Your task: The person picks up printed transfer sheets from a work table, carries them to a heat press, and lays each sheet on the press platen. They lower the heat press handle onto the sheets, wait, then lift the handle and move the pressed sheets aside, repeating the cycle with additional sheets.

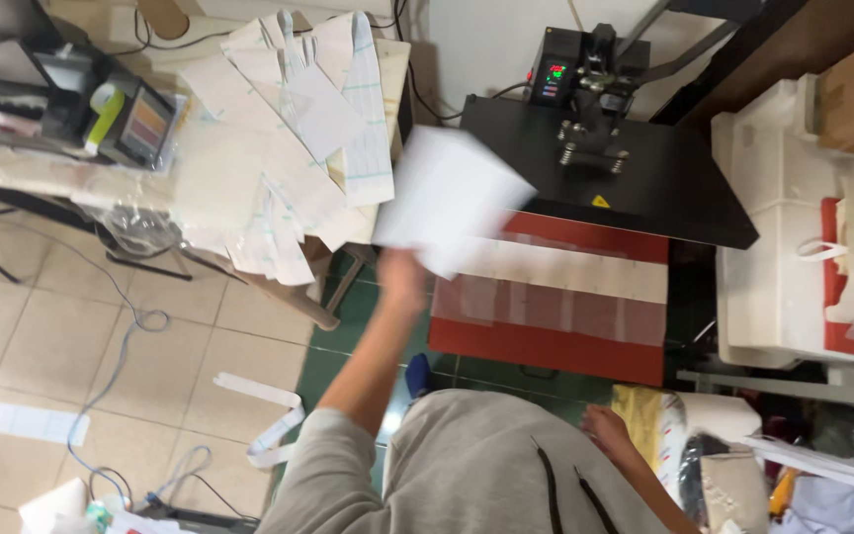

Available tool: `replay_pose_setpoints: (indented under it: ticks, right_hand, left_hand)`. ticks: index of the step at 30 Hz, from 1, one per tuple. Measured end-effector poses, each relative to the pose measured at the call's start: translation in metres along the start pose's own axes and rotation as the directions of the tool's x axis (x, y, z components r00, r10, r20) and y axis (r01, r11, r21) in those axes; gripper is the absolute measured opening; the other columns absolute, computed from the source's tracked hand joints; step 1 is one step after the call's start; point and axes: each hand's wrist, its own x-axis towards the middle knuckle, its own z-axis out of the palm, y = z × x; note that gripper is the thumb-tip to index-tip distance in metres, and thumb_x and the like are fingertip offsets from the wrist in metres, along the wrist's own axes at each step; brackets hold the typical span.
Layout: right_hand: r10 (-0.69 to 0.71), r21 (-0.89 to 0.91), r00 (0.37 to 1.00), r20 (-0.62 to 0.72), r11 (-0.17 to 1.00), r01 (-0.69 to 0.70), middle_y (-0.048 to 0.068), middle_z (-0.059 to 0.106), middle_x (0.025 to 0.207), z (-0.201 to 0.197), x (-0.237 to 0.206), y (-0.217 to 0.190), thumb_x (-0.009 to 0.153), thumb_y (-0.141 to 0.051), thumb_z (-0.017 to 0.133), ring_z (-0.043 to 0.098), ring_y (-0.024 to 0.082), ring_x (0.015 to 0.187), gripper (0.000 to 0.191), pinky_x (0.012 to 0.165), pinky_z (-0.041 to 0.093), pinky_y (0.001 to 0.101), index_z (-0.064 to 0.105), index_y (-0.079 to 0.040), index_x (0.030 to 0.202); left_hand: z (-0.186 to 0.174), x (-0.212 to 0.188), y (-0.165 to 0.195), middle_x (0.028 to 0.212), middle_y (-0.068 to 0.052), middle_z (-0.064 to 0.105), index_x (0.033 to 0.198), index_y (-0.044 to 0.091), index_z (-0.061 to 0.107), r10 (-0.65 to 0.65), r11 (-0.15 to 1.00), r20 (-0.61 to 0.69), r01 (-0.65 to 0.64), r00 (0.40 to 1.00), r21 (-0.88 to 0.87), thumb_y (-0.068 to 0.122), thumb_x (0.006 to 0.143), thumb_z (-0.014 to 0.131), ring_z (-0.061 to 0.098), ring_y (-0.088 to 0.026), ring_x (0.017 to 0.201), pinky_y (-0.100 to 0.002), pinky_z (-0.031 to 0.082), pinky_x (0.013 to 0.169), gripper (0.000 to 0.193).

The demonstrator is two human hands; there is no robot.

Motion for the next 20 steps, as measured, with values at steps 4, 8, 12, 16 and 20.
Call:
replay_pose_setpoints:
  ticks: [4, 8, 12, 16, 20]
  right_hand:
    - [0.042, -0.009, 0.997, -0.065, 0.999, -0.043, 0.008, 0.068, 0.095, 0.024, 0.006, 0.010, 0.099, -0.028, 0.064, 0.064, 0.021, 0.081, 0.034, 0.065, 0.049, 0.0343, 0.066, -0.004, 0.124]
    - [-0.062, -0.097, 0.992, -0.106, 0.994, 0.052, 0.010, 0.068, 0.093, 0.050, 0.014, 0.000, 0.101, -0.028, 0.064, 0.061, 0.023, 0.079, 0.034, 0.063, 0.047, 0.0350, 0.069, -0.003, 0.123]
    - [-0.158, -0.185, 0.979, -0.127, 0.974, 0.133, 0.010, 0.069, 0.096, 0.066, 0.014, -0.021, 0.100, -0.030, 0.065, 0.064, 0.022, 0.082, 0.036, 0.062, 0.047, 0.0342, 0.070, -0.004, 0.123]
    - [-0.201, -0.195, 0.966, -0.165, 0.966, 0.168, 0.005, 0.073, 0.108, 0.064, 0.010, -0.042, 0.095, -0.033, 0.066, 0.070, 0.018, 0.091, 0.040, 0.067, 0.051, 0.0320, 0.068, -0.008, 0.127]
    - [-0.197, -0.145, 0.963, -0.187, 0.975, 0.171, 0.006, 0.073, 0.113, 0.051, 0.015, -0.049, 0.096, -0.034, 0.067, 0.071, 0.019, 0.093, 0.041, 0.069, 0.051, 0.0332, 0.068, -0.009, 0.129]
  left_hand:
    - [-0.090, 0.071, 0.084, 0.090, -0.003, 0.067, 0.111, 0.006, 0.064, 0.148, 0.979, -0.347, -0.186, 0.926, -0.078, -0.001, 0.092, 0.063, 0.061, -0.012, 0.070, -0.027, 0.051, 0.059, 0.020]
    - [-0.118, 0.101, 0.102, 0.097, -0.007, 0.067, 0.110, -0.002, 0.062, 0.090, 0.994, -0.423, -0.106, 0.901, -0.013, 0.003, 0.097, 0.066, 0.064, -0.015, 0.079, -0.028, 0.057, 0.066, 0.015]
    - [-0.111, 0.104, 0.085, 0.103, -0.007, 0.065, 0.113, 0.011, 0.051, 0.093, 0.996, -0.549, -0.082, 0.831, 0.044, 0.005, 0.093, 0.063, 0.066, -0.019, 0.085, -0.034, 0.060, 0.067, 0.025]
    - [-0.085, 0.067, 0.024, 0.110, -0.013, 0.065, 0.107, 0.004, 0.062, 0.401, 0.857, -0.475, -0.139, 0.783, 0.495, 0.009, 0.096, 0.066, 0.066, -0.027, 0.093, -0.040, 0.057, 0.080, 0.013]
    - [-0.050, 0.024, -0.057, 0.107, -0.015, 0.078, 0.101, 0.013, 0.080, 0.198, 0.433, 0.038, -0.123, 0.979, 0.893, 0.022, 0.098, 0.067, 0.071, -0.022, 0.100, -0.035, 0.057, 0.096, 0.017]
